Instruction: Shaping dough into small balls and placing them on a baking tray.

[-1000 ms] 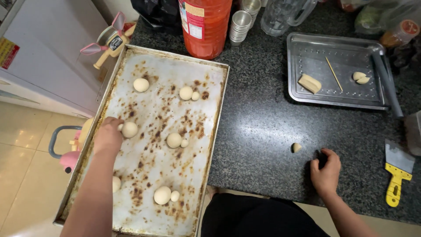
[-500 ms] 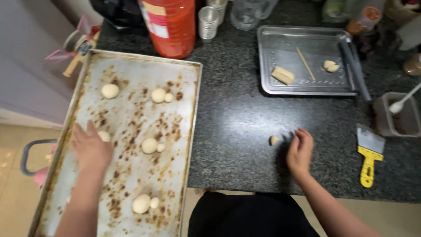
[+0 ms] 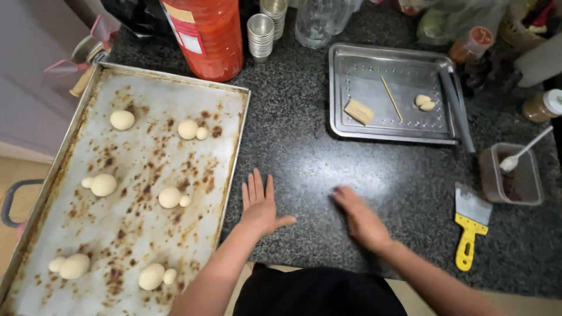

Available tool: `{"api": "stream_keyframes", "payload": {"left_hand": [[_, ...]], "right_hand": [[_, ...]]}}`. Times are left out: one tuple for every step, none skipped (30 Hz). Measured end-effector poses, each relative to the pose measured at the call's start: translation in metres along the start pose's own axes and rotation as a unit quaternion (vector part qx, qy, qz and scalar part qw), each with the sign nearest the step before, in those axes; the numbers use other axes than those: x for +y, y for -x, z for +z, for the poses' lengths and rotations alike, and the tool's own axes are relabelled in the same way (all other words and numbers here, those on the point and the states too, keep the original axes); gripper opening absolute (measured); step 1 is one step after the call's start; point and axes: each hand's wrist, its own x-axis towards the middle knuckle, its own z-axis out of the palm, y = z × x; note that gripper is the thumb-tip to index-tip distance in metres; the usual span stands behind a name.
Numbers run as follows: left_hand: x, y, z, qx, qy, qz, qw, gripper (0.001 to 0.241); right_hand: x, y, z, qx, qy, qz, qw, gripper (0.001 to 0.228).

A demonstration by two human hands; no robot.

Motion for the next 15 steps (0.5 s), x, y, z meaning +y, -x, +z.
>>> {"api": "stream_keyframes", "payload": {"left_hand": [[0.004,-0.001,0.000,-0.102,0.011,-0.052,0.993,0.132],[0.008,0.000,0.000,-0.101,0.013,-0.055,0.993,0.132],[0.011,0.001,0.000,-0.112,-0.007,-0.070,0.991,0.136],[0.013,0.001,-0.001,-0.123,-0.027,-0.084,0.988,0.140],[0.014,0.001,-0.002,-0.121,-0.026,-0.085,0.989,0.140],[0.013,0.002,-0.004,-0.120,-0.010,-0.082,0.989,0.141],[0.012,0.002,-0.004,-0.118,0.005,-0.081,0.990,0.143],[0.011,0.002,-0.004,-0.115,0.007,-0.082,0.990,0.143],[0.010,0.002,-0.004,-0.117,0.009,-0.074,0.990,0.142],[0.009,0.002,-0.004,-0.119,0.012,-0.066,0.991,0.141],[0.009,0.001,-0.003,-0.117,0.010,-0.065,0.991,0.141],[0.008,0.000,-0.002,-0.123,0.013,-0.066,0.990,0.139],[0.008,-0.001,-0.001,-0.127,0.014,-0.067,0.990,0.137],[0.006,-0.001,0.000,-0.124,0.012,-0.067,0.990,0.137],[0.006,-0.002,0.002,-0.116,0.025,-0.070,0.990,0.131]], "right_hand": [[0.010,-0.004,-0.009,0.014,0.043,0.020,0.999,0.056],[0.020,-0.011,-0.014,0.028,0.086,0.039,0.995,0.055],[0.028,-0.022,-0.013,0.027,0.087,0.036,0.995,0.055],[0.034,-0.036,-0.009,0.074,0.105,0.068,0.989,0.053],[0.037,-0.048,-0.003,0.121,0.123,0.100,0.980,0.051],[0.036,-0.055,0.006,0.121,0.124,0.098,0.980,0.051],[0.032,-0.060,0.016,0.153,0.102,0.071,0.980,0.052],[0.028,-0.061,0.021,0.184,0.079,0.043,0.979,0.055],[0.023,-0.053,0.022,0.185,0.078,0.041,0.979,0.055],[0.016,-0.038,0.020,0.124,0.022,0.034,0.991,0.060],[0.011,-0.026,0.019,0.063,-0.035,0.028,0.997,0.064],[0.010,-0.016,0.012,0.065,-0.035,0.027,0.997,0.064],[0.014,-0.004,-0.002,0.030,-0.035,0.012,0.999,0.064],[0.018,0.000,-0.011,-0.005,-0.034,-0.003,0.999,0.063],[0.023,-0.005,-0.017,-0.003,-0.032,-0.005,0.999,0.063]]}}
